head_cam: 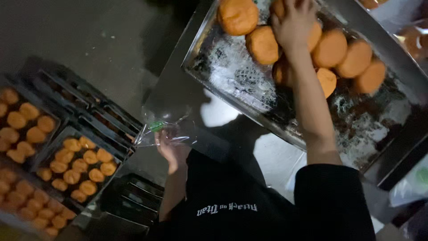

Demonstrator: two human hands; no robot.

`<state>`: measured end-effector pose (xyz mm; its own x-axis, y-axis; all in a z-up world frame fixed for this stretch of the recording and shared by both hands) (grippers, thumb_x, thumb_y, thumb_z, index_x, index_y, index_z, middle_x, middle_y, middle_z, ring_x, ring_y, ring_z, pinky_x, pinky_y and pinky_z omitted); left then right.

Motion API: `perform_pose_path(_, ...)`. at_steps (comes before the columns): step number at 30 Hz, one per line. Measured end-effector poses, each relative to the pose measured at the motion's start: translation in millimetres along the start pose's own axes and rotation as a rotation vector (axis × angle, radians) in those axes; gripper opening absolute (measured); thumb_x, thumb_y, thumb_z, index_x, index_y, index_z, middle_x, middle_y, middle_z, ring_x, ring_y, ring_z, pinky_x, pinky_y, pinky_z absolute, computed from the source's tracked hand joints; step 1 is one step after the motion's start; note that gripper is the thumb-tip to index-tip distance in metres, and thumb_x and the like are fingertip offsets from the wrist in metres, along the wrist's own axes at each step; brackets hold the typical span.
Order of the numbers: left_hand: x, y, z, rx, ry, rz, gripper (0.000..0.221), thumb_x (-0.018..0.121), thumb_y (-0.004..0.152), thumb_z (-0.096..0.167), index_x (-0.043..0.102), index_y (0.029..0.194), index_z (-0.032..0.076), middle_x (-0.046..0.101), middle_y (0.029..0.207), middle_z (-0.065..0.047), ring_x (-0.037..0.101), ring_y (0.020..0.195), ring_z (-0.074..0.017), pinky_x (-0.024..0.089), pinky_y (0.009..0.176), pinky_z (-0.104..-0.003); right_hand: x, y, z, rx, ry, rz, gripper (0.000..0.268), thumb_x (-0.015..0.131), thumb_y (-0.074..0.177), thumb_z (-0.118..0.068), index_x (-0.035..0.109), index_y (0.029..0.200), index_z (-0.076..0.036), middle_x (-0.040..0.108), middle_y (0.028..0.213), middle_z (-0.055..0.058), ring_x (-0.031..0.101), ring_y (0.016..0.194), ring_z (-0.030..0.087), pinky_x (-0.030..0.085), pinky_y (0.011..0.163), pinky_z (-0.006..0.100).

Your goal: The person bags donuts by hand. They pick up donuts one at a time from a metal tray and place them into individual plastic bags, then set the bags on a metal work surface.

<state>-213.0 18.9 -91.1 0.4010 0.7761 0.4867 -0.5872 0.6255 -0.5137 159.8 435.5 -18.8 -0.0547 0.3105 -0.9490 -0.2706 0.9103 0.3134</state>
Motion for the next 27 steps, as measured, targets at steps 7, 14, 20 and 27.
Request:
perform_pose_path(7, 12.3, 53.5, 18.2, -0.09, 0.041, 0.133, 0.032, 0.051, 0.097, 0.007, 0.058, 0.127, 0.012, 0.062, 0.114, -0.01, 0.065, 0.107, -0.0259, 0.055, 0.097, -0.049, -34.6, -154.6, 130.0, 0.644, -0.174, -0.466, 0.064, 0.073, 0.096, -0.039, 0.053, 0.149, -0.01, 0.046, 0.15, 0.03, 0.047, 0.128, 0.057, 0.037, 0.101, 0.071)
perform_pose_path(14, 20.7, 50.7, 1.1, -0.106, 0.095, -0.025, 0.029, 0.049, 0.107, 0.017, 0.058, 0.133, 0.006, 0.065, 0.123, -0.013, 0.064, 0.117, -0.0298, 0.054, 0.105, -0.052, 15.5, -8.2, -96.5, 0.143, 0.467, -0.277, 0.108, 0.09, 0.072, -0.054, 0.041, 0.156, -0.008, 0.043, 0.146, 0.033, 0.045, 0.125, 0.054, 0.039, 0.102, 0.066)
perform_pose_path(20, 48.9, 1.6, 4.4, -0.045, -0.093, -0.186, 0.034, 0.051, 0.107, 0.027, 0.054, 0.137, 0.01, 0.063, 0.131, -0.012, 0.062, 0.126, -0.0311, 0.052, 0.114, -0.052, 28.5, -66.9, -78.4, 0.031, 0.285, -0.157, 0.08, 0.088, 0.081, -0.039, 0.054, 0.153, -0.026, 0.038, 0.154, 0.025, 0.04, 0.132, 0.051, 0.04, 0.101, 0.065)
perform_pose_path(27, 96.9, -62.1, -18.7, -0.043, -0.193, -0.386, 0.046, 0.049, 0.106, 0.029, 0.048, 0.146, 0.006, 0.06, 0.136, -0.017, 0.059, 0.132, -0.0344, 0.05, 0.12, -0.056, -95.7, -273.3, 122.7, 0.302, 0.414, -0.049, 0.048, 0.087, 0.09, -0.024, 0.068, 0.132, -0.013, 0.048, 0.15, 0.032, 0.049, 0.131, 0.05, 0.044, 0.109, 0.054)
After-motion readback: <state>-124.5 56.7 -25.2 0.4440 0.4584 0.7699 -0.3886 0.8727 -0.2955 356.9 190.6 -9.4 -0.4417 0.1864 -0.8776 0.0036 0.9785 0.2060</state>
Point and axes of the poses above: each hand's wrist, its own y-axis towards the middle knuckle, its own x-axis out of the palm, z = x × y, the point moved 7 cm from there along y, towards the middle knuckle
